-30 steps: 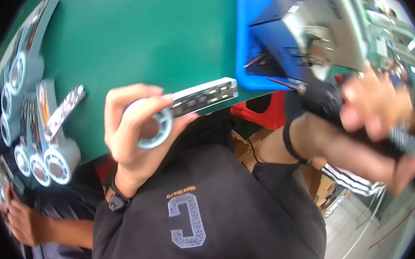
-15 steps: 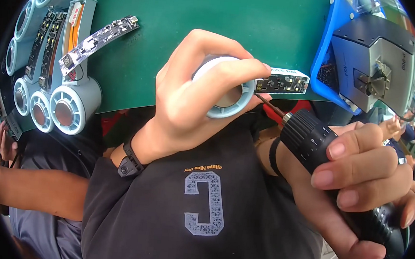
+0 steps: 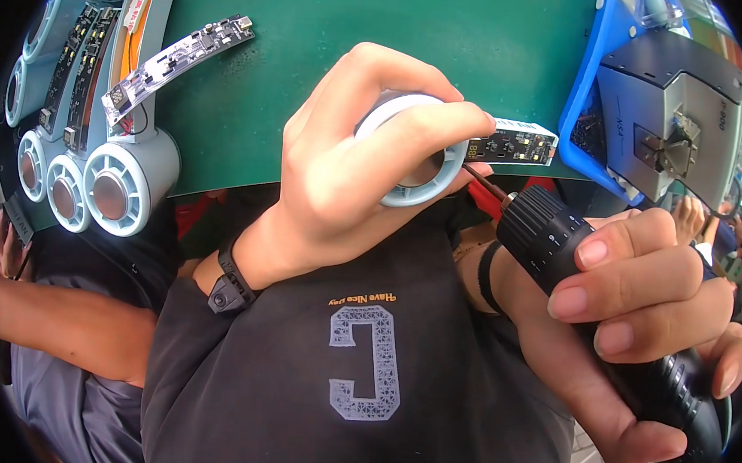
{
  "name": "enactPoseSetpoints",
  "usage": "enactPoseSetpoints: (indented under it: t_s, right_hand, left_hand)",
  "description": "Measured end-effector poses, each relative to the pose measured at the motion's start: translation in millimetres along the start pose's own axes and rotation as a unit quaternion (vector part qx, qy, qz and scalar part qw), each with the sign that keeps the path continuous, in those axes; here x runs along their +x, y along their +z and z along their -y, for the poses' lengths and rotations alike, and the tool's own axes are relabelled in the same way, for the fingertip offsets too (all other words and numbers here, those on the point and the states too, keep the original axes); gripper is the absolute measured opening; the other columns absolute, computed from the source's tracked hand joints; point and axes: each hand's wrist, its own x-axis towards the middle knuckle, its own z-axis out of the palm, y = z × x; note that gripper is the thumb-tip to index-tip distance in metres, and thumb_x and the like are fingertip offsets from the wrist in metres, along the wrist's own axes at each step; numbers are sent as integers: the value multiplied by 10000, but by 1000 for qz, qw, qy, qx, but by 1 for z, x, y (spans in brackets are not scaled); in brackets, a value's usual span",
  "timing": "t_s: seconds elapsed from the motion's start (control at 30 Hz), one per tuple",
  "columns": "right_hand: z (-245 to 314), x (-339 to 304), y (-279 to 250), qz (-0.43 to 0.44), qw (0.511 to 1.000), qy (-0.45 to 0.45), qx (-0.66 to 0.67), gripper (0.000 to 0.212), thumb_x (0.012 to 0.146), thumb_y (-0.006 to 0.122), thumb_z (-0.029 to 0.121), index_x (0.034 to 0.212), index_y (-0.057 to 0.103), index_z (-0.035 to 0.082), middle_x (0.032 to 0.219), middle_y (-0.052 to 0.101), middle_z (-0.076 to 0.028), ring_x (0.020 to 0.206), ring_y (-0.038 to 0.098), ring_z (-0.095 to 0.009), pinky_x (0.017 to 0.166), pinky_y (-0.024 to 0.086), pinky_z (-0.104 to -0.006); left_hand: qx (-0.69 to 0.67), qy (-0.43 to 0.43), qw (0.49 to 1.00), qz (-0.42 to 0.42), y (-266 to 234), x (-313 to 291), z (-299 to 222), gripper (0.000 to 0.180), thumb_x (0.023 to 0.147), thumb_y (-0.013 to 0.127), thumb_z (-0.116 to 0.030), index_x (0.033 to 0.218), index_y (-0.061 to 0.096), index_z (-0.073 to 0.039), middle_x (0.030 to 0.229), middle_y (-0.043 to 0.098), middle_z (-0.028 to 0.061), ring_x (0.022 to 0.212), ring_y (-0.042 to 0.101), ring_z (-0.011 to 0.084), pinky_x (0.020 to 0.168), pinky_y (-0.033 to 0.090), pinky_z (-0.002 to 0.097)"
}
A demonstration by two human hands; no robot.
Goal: Use an electric screwdriver to secure components on a circuit board at a factory assembly line.
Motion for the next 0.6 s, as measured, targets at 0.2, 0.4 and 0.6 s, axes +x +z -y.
enactPoseSetpoints:
  t_s: [0.2,0.4,0.6]
  right_hand:
    - [-1,-1,-4,29,1000,1,4,604,1016,522,649,1261,496,97,835,529,-32,564,530,-174,673,508,-399]
    - [-6,3,2,17,1000,-8,19,605,1028,512,646,1263,493,88,832,533,-40,571,542,-189,669,517,-402]
    - [-21,-4,23,-27,996,-86,-13,618,1034,566,610,1303,428,72,755,578,-89,507,576,-222,551,519,-383]
  left_hand:
    - [14,-4,1000,1,1,0,-2,520,597,968,5,1067,753,-60,1042,658,119,867,681,222,672,569,321]
    - [0,-5,1000,0,2,3,-2,518,599,953,23,1071,756,-61,1042,659,126,867,681,233,671,568,325]
    - [22,-25,999,-16,0,8,-11,395,672,934,-59,1028,767,-86,979,660,90,808,687,253,644,571,351]
